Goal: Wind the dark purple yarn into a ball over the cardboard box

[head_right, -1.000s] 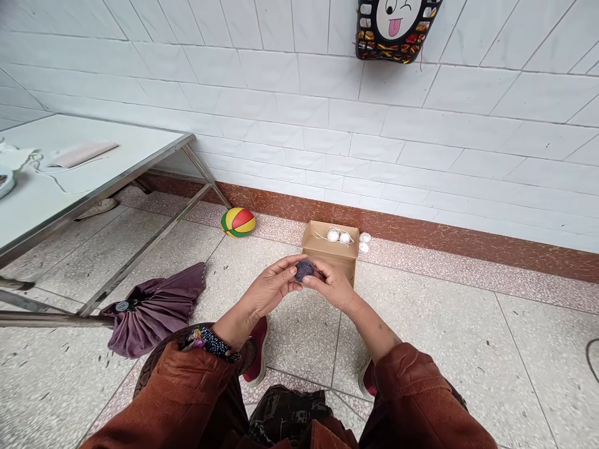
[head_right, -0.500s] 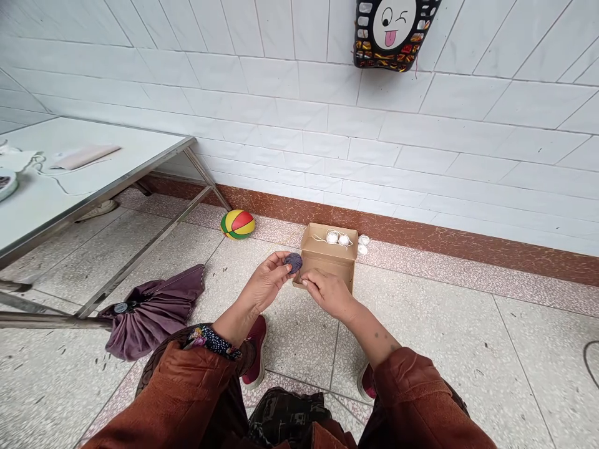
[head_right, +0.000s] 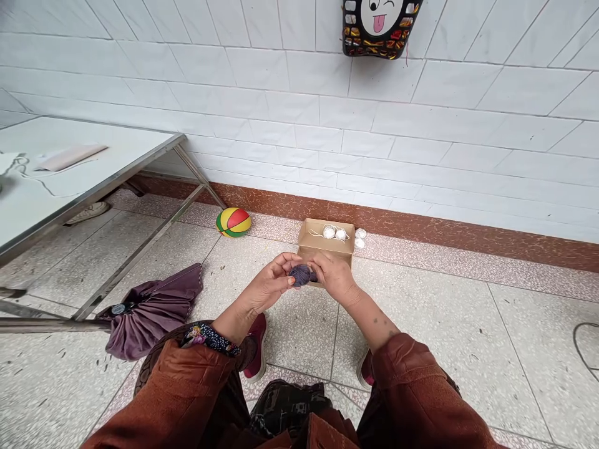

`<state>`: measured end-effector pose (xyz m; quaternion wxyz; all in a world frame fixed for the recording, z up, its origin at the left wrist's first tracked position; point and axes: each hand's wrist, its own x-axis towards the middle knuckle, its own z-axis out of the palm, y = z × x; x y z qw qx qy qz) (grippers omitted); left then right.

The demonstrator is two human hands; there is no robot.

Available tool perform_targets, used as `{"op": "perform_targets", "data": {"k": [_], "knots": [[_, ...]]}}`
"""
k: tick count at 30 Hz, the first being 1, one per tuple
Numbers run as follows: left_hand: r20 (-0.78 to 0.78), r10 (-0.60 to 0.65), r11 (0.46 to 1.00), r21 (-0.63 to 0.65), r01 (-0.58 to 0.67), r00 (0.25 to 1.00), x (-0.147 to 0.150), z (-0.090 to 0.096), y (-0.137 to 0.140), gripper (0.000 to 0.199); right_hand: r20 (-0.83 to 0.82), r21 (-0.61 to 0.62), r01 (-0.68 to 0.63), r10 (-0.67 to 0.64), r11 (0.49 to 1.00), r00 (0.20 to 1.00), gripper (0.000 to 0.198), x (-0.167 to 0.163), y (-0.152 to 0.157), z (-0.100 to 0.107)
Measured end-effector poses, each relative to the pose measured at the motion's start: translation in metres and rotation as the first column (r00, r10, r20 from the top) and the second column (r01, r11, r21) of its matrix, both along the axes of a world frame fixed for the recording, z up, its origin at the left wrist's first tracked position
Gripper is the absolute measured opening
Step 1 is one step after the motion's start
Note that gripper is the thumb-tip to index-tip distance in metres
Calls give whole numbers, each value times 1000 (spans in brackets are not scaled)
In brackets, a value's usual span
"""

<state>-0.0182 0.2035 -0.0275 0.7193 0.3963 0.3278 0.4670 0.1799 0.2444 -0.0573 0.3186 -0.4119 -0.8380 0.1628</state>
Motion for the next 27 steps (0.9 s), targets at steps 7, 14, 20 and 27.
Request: {"op": "perform_targets", "data": {"k": [7, 14, 20, 27], "knots": [[-121, 309, 950, 6, -311, 943, -4, -5, 12, 39, 37, -18, -249, 249, 968, 968, 23, -14, -23, 2], [-342, 172, 983, 127, -136, 924, 2, -4, 6, 42, -159, 8, -127, 126, 992, 979, 24, -3, -7, 18], [-74, 154, 978, 154, -141, 985, 0, 0, 0, 40, -178, -97, -92, 74, 991, 981, 24, -8, -1, -4], [-334, 393, 913, 250, -322, 857, 6, -4, 5, 40, -85, -66, -306, 300, 950, 950, 23, -6, -35, 13]]}}
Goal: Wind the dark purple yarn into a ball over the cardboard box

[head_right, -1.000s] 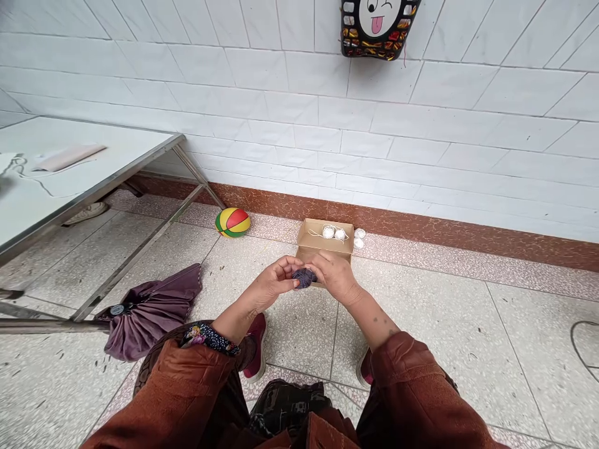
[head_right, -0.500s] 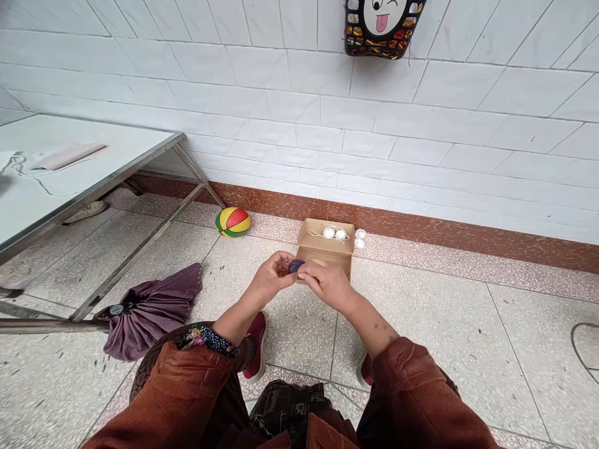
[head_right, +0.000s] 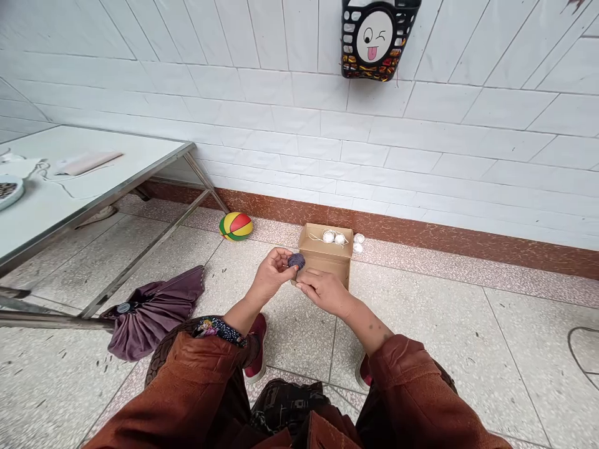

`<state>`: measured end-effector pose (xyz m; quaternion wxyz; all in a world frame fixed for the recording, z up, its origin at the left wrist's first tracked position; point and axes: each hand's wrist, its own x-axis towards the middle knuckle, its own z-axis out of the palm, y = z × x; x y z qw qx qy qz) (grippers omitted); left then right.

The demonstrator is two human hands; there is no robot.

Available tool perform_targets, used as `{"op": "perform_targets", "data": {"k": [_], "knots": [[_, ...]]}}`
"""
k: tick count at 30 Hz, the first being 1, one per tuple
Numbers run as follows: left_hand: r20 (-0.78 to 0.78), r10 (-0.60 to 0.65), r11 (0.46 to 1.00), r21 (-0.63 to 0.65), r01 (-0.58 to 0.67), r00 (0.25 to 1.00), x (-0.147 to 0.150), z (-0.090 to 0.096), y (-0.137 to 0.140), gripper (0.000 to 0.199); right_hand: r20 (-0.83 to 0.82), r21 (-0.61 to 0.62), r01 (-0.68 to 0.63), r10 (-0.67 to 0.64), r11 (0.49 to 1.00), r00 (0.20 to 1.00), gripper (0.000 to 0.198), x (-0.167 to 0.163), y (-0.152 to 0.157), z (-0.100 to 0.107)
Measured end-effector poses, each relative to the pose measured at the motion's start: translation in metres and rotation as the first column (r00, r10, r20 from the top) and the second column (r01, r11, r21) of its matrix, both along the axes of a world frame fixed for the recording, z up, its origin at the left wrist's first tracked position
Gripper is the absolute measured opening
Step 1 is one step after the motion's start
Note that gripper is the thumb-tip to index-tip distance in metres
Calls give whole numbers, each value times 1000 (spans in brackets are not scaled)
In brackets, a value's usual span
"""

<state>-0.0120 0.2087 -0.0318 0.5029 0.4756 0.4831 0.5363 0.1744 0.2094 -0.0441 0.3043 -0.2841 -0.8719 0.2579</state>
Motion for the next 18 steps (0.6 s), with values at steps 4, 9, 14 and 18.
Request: {"op": "perform_targets", "data": {"k": [4, 9, 14, 18], "knots": [[-123, -174, 984, 24, 178, 977, 9, -2, -6, 39, -144, 23, 124, -120, 992, 982, 24, 15, 12, 14], [128, -314, 949, 55, 309, 941, 10, -1, -7, 41, -117, -96, 268, -278, 959, 953, 24, 16, 33, -2], [185, -112, 993, 48, 105, 976, 5, -2, 4, 42, 10, -127, 146, -146, 981, 989, 23, 3, 13, -14], [-57, -92, 995, 36, 94, 994, 7, -8, 5, 51, -54, -47, 80, -82, 996, 995, 24, 7, 4, 1]]}}
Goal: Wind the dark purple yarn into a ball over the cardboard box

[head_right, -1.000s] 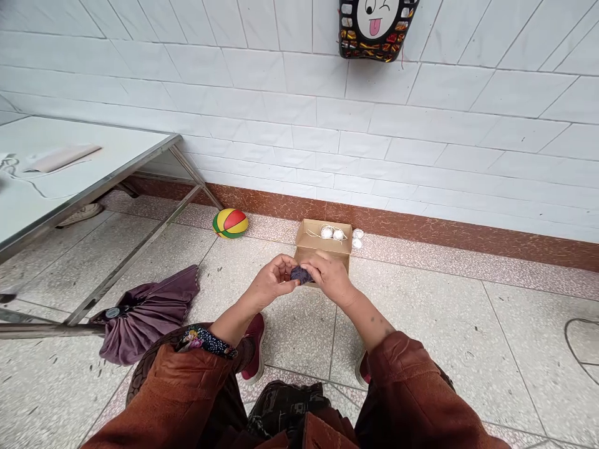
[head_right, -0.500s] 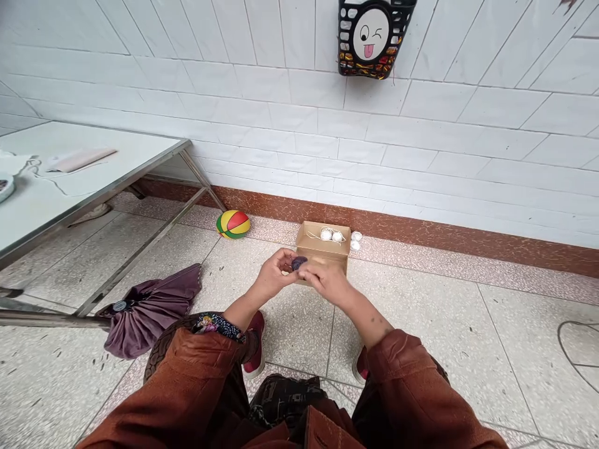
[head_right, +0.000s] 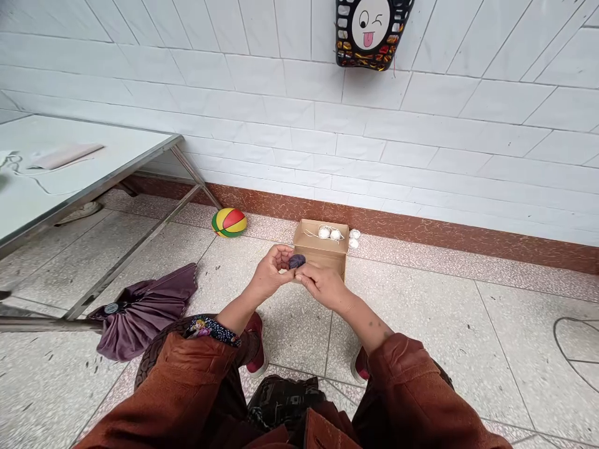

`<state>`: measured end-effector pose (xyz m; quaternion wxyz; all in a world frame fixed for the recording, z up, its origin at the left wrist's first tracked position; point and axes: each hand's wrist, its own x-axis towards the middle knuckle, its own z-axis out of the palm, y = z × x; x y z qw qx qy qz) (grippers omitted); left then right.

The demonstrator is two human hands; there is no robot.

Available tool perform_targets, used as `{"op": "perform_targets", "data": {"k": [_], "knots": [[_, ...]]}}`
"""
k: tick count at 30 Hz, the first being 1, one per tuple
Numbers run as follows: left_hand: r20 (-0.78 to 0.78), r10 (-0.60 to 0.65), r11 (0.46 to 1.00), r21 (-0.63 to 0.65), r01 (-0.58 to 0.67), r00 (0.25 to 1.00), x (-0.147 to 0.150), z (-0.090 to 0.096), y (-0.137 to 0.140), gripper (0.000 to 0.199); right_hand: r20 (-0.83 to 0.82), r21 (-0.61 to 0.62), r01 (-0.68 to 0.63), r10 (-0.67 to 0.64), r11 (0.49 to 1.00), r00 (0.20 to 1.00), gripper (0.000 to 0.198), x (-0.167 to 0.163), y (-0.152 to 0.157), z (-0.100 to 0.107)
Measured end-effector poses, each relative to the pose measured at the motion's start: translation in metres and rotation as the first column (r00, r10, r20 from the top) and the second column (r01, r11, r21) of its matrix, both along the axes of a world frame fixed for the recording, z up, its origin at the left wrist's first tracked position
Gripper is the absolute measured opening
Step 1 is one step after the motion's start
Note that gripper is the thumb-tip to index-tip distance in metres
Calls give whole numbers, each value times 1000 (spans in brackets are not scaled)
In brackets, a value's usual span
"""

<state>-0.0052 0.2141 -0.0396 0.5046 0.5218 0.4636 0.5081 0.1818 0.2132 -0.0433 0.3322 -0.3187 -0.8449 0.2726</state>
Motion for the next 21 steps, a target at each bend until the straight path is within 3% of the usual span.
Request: {"op": "perform_targets", "data": {"k": [4, 7, 9, 11, 14, 17, 21], "knots": [[-65, -149, 988, 36, 151, 987, 0, 0, -7, 56, -73, 22, 125, -123, 992, 990, 26, 5, 18, 6], [45, -309, 951, 30, 308, 950, -4, 3, -11, 56, -86, -13, 191, -191, 982, 978, 24, 1, 31, -4], [163, -323, 946, 29, 322, 932, -7, 4, -12, 55, -104, -43, 211, -214, 977, 971, 23, -5, 32, -13], [249, -253, 967, 24, 255, 935, -10, 5, -11, 52, -101, -73, 225, -232, 972, 967, 20, -12, 29, -21], [258, -95, 995, 8, 96, 961, -13, 6, -6, 49, -27, -87, 222, -225, 971, 974, 15, -21, 18, -28], [172, 35, 999, 0, -35, 984, -15, 5, -1, 51, 34, -82, 120, -118, 989, 992, 15, -27, 7, -25], [25, 101, 995, -1, -101, 995, -18, 3, 1, 54, -48, -80, -63, 59, 995, 997, 16, -24, 3, -7]]}}
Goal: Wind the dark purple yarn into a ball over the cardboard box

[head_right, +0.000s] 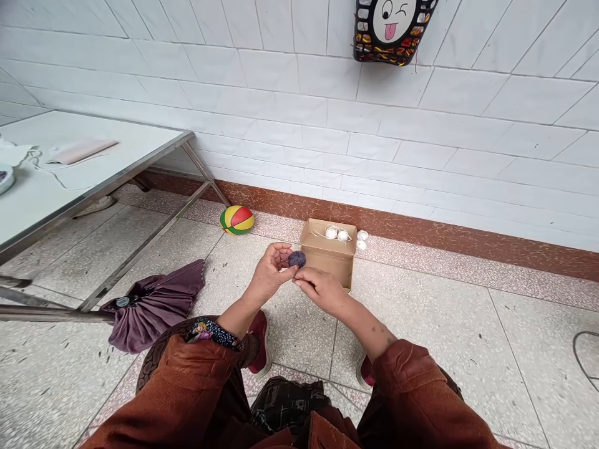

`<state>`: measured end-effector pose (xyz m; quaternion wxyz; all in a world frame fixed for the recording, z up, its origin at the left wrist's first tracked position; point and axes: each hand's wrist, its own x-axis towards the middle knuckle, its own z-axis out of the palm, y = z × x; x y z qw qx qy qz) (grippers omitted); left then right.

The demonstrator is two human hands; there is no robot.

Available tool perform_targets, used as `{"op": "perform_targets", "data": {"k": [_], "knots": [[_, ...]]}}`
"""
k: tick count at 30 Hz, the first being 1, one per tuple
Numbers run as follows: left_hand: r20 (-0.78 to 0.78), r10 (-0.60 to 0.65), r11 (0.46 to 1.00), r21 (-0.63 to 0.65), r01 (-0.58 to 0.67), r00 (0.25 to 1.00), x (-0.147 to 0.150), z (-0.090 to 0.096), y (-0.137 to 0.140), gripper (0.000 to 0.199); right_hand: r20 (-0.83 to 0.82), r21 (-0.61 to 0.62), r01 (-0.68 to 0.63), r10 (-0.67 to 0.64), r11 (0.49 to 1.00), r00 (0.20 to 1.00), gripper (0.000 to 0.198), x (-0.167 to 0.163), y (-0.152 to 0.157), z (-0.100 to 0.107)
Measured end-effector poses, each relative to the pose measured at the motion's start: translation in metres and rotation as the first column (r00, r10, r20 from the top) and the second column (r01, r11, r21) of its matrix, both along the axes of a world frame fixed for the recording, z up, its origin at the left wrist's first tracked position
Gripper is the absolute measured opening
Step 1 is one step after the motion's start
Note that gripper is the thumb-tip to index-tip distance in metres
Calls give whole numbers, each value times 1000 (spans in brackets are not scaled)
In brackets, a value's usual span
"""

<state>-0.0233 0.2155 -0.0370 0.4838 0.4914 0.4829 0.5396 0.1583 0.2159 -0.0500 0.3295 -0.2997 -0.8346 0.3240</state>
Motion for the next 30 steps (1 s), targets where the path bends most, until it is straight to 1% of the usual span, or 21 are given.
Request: {"op": "perform_targets", "data": {"k": [2, 5, 7, 9, 11, 12, 13, 14, 16, 19, 21, 22, 24, 26, 28, 29, 30], "knots": [[-31, -31, 1000, -2, 31, 999, 0, -1, -1, 56, -56, 6, -1, 1, 1000, 998, 16, 6, 3, 10], [-52, -116, 993, -9, 116, 992, 2, -1, -5, 59, -99, 31, 93, -90, 995, 991, 17, 17, 11, 19], [-34, -213, 977, -26, 212, 976, 4, 0, -8, 59, -93, 49, 159, -154, 986, 984, 17, 21, 17, 18], [48, -349, 936, -42, 351, 936, 6, 3, -10, 59, -82, 52, 218, -213, 975, 974, 18, 22, 23, 12], [173, -436, 894, -29, 447, 883, 7, 5, -10, 59, -78, 34, 270, -267, 962, 961, 19, 19, 27, 2], [230, -438, 891, -14, 453, 869, 7, 6, -9, 58, -76, 20, 292, -290, 956, 954, 19, 16, 27, -4], [274, -411, 904, 1, 427, 869, 8, 7, -8, 58, -69, 7, 310, -309, 951, 948, 18, 14, 27, -9], [300, -357, 929, 10, 371, 885, 8, 7, -6, 57, -54, -2, 319, -318, 948, 947, 18, 11, 25, -13], [289, -220, 974, 6, 228, 932, 9, 6, -1, 55, -5, -6, 292, -292, 956, 956, 17, 7, 18, -17], [147, -56, 998, -20, 59, 987, 8, 2, 6, 56, 42, -6, 136, -136, 991, 990, 18, 5, 6, -11], [28, -9, 1000, -23, 10, 1000, 8, -1, 7, 57, 15, -1, 52, -52, 999, 999, 17, 7, 1, -2], [-21, -3, 1000, -19, 2, 1000, 8, -2, 7, 58, -11, 5, 45, -45, 999, 999, 16, 9, 2, 2], [-87, -30, 999, -11, 30, 996, 8, -3, 4, 59, -61, 14, 97, -96, 995, 993, 16, 13, 7, 10], [-97, -122, 992, -22, 121, 988, 10, -2, 0, 60, -90, 18, 191, -188, 982, 978, 16, 17, 17, 11], [-23, -252, 967, -38, 251, 967, 10, 0, -4, 59, -90, 14, 268, -266, 963, 960, 16, 18, 27, 6], [42, -308, 950, -39, 309, 951, 10, 2, -5, 58, -81, 7, 294, -292, 956, 953, 17, 18, 31, 2], [117, -338, 939, -30, 344, 934, 10, 4, -6, 58, -66, -2, 309, -308, 951, 949, 18, 16, 33, -4]]}}
